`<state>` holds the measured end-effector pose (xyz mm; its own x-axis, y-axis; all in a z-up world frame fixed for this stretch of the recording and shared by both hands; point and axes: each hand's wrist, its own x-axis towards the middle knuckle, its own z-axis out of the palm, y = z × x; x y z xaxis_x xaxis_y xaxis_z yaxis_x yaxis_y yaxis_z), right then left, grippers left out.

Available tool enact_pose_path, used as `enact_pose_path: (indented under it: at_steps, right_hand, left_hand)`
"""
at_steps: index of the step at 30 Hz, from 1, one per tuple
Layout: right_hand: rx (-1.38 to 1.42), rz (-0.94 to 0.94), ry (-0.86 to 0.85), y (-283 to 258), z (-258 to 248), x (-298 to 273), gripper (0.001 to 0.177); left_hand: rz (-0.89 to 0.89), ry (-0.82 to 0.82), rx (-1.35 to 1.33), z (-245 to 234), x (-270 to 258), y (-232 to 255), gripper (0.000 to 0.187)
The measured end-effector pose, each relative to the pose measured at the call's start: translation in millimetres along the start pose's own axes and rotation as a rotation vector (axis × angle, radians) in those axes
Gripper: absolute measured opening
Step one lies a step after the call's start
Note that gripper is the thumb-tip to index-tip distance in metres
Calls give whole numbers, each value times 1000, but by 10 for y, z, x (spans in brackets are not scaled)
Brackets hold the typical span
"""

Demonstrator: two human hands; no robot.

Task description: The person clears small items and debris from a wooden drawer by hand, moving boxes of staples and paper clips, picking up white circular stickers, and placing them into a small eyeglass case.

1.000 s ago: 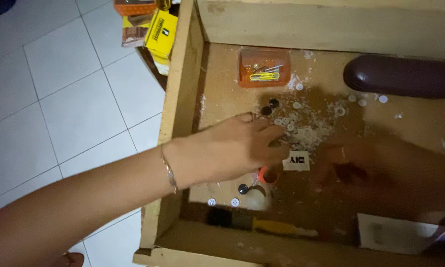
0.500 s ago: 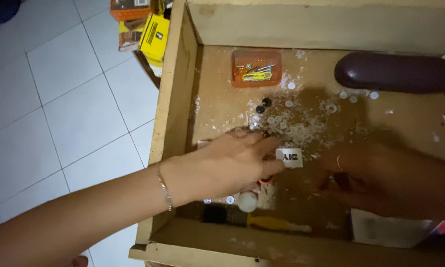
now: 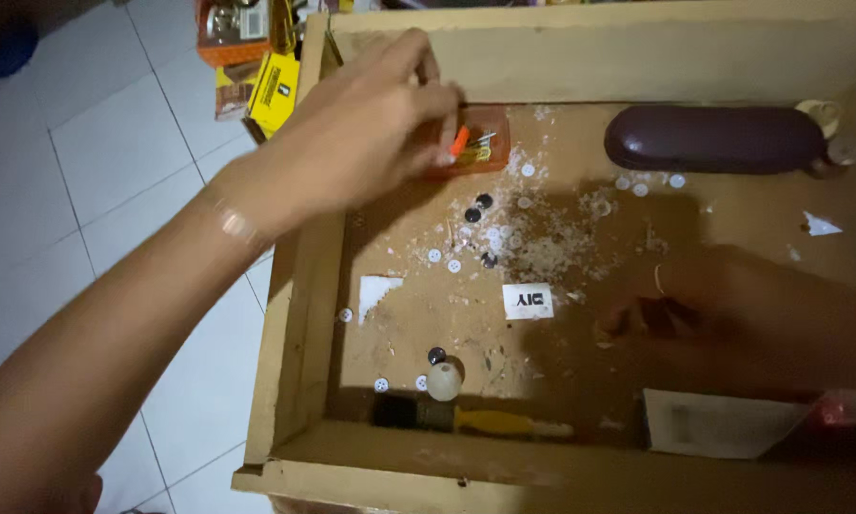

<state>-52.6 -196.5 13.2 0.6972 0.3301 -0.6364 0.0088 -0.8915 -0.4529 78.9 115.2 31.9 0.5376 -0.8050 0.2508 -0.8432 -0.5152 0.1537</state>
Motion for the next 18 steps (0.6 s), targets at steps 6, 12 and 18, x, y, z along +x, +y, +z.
enact_pose_path:
  at_steps: [6, 12, 18]
  right_hand:
    - [7, 33, 18, 219, 33, 16, 36]
    - [26, -13, 54, 394, 70, 54, 34]
    - [50, -103, 102, 632, 31, 152, 32]
  left_hand:
    - [38, 147, 230, 41, 119, -218, 24]
    - [-28, 59, 193, 26, -30, -165, 41]
    - [-23, -56, 120, 354, 135, -196, 65]
